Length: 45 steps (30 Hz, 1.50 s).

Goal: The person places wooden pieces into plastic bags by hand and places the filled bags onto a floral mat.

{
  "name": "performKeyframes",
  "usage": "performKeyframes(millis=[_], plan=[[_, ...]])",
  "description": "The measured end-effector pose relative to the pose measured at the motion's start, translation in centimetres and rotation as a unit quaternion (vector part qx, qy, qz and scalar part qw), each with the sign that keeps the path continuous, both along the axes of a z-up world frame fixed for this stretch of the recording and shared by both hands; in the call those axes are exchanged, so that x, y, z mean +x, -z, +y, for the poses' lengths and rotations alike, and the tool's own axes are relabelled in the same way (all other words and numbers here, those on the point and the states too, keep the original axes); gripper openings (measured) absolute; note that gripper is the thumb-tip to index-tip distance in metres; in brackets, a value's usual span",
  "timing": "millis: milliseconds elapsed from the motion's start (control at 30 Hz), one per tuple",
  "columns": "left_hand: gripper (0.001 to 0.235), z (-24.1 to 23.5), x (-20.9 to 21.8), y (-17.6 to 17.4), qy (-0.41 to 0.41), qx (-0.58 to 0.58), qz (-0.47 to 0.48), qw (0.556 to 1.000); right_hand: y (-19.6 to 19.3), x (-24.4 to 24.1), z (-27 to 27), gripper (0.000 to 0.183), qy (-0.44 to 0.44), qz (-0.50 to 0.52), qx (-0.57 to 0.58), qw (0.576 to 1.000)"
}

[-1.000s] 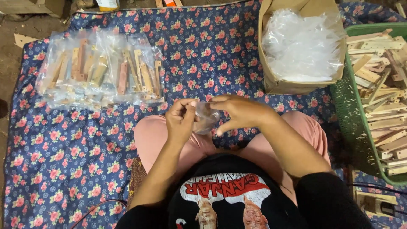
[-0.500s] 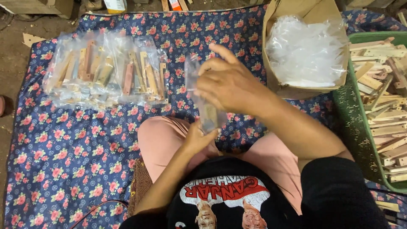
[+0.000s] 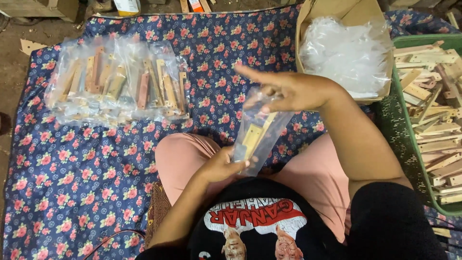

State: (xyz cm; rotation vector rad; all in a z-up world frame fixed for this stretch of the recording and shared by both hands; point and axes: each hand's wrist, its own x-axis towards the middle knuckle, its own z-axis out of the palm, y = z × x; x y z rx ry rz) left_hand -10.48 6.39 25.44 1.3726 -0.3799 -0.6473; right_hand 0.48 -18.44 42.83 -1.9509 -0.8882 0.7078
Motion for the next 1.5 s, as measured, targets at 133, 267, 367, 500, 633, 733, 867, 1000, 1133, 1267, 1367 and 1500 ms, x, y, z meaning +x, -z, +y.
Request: performKeyframes(millis=[133,267,367,500,633,733,867,1000,1133,1267,1367,1500], plan=[[0.025,0.6,0.4,-0.8,0.024,0.004,0.014,1.0,3.4,2.3,-3.7,0.099,0.049,-0.063,0.16,0.984],[0.02,1.4,0.7,-0.5,0.005,-0.01,0.014,1.0,6.8,4.9,-7.9,0.088,0.241,0.002,0.388,0.889],[0.022,2.0,0.7,1.2,0.0,0.001,0.005,1.0,5.1,3.2,-5.9,0.066,0.141,-0.06,0.278,0.948],[0.027,2.3,1.0,3.5,0.001,0.009,0.006,1.0,6.6,1.6,-4.4,0.036,0.076,-0.051,0.043,0.995],[0.031,2.4,1.6,4.3,-0.005,0.022,0.014,1.0,8.5,1.9,-4.2,0.017,0.099,-0.061,0.167,0.979],[0.029,2.8,1.5,4.2,-0.011,0.007,0.037,0.999,9.5,2.6,-4.3,0.013,0.077,-0.075,0.247,0.963],[0.027,3.1,1.9,3.8,-0.01,0.0,0.062,0.998,11.9,3.0,-5.9,0.009,0.124,-0.052,0.273,0.953],[0.028,3.2,1.8,4.5,0.008,0.017,0.079,0.997,10.0,1.6,-5.3,0.023,0.184,0.03,0.268,0.945],[0.026,2.4,1.7,3.7,0.027,0.029,0.07,0.997,10.2,1.7,-5.2,0.035,0.181,0.012,0.283,0.942],[0.038,2.0,2.2,2.7,0.025,0.109,0.025,0.993,12.6,3.0,-7.0,0.049,0.234,0.034,0.467,0.852],[0.046,1.4,2.3,3.7,-0.016,0.135,0.017,0.991,13.9,2.7,-8.1,0.044,0.346,0.016,0.559,0.754],[0.028,0.7,2.1,1.9,-0.124,0.128,0.034,0.983,14.3,-0.7,-3.2,0.034,0.416,0.11,0.448,0.784]])
